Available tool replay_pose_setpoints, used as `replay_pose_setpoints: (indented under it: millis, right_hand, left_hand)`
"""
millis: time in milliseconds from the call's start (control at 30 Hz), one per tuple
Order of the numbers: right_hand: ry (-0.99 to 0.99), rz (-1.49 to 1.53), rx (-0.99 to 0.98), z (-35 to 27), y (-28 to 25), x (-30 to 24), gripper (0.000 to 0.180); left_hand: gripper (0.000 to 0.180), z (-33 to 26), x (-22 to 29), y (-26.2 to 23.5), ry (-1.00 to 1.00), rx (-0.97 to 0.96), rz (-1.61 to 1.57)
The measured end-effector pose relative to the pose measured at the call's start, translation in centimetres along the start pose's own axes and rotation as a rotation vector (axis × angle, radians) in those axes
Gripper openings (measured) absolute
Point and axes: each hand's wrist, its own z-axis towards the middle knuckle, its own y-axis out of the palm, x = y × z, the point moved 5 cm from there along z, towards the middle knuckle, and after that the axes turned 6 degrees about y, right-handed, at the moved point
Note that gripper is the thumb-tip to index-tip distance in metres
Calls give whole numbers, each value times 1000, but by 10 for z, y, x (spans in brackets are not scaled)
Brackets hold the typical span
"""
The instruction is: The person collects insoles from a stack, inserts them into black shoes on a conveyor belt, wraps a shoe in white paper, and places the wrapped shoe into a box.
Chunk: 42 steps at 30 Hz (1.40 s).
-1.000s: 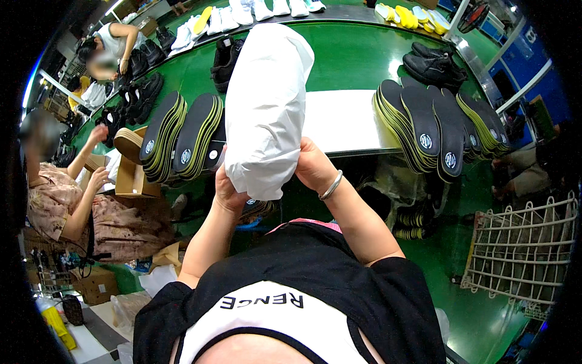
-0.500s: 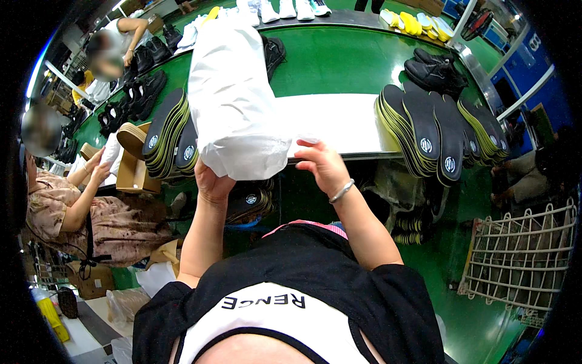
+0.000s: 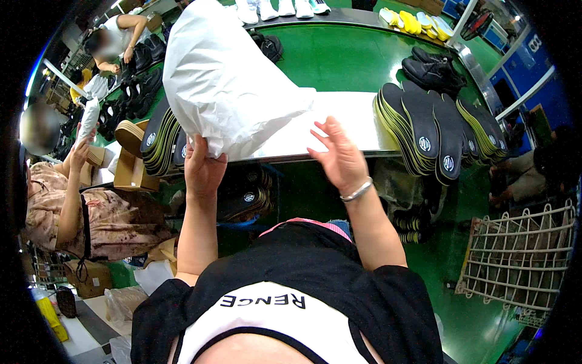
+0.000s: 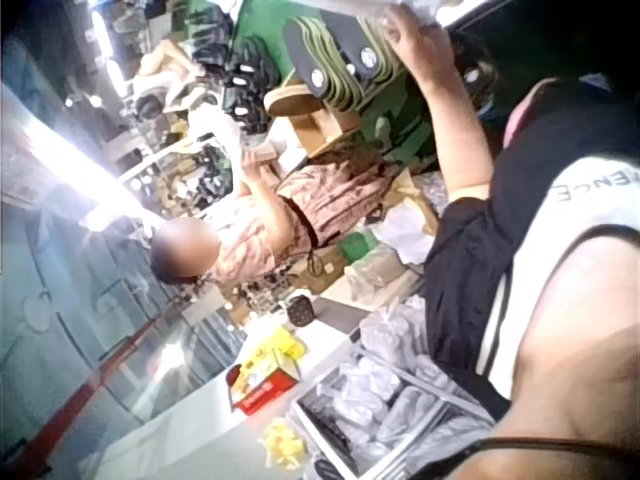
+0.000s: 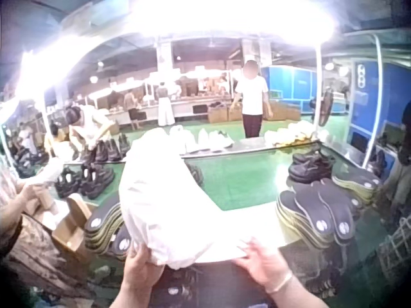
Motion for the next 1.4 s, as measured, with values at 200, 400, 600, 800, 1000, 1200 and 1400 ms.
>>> replay_pose_setpoints:
  millis: [200, 400, 600, 800, 1000, 1200, 1400]
  right_hand:
    - [163, 228, -319, 21, 37, 31, 51]
    - [125, 206, -143, 26, 42, 30, 39]
    - [391, 398, -251, 42, 46, 69, 33]
    - [412, 355, -217, 35, 57, 60, 36]
    - [426, 338, -139, 38, 44, 70, 35]
    - [704, 545, -436, 31, 44, 80, 34]
    - [631, 567, -620, 12, 58, 71, 38]
  left_hand:
    - [44, -3, -15, 8, -95, -28, -120]
    - [45, -8, -15, -2, -199, 17, -410]
    - [51, -14, -34, 15, -268, 35, -266]
    - [52, -19, -33, 6, -285, 43, -362]
    - [54, -17, -33, 5, -252, -42, -284]
    - [52, -23, -44, 3, -375, -31, -353]
    - [62, -27, -46, 5, -426, -142, -405]
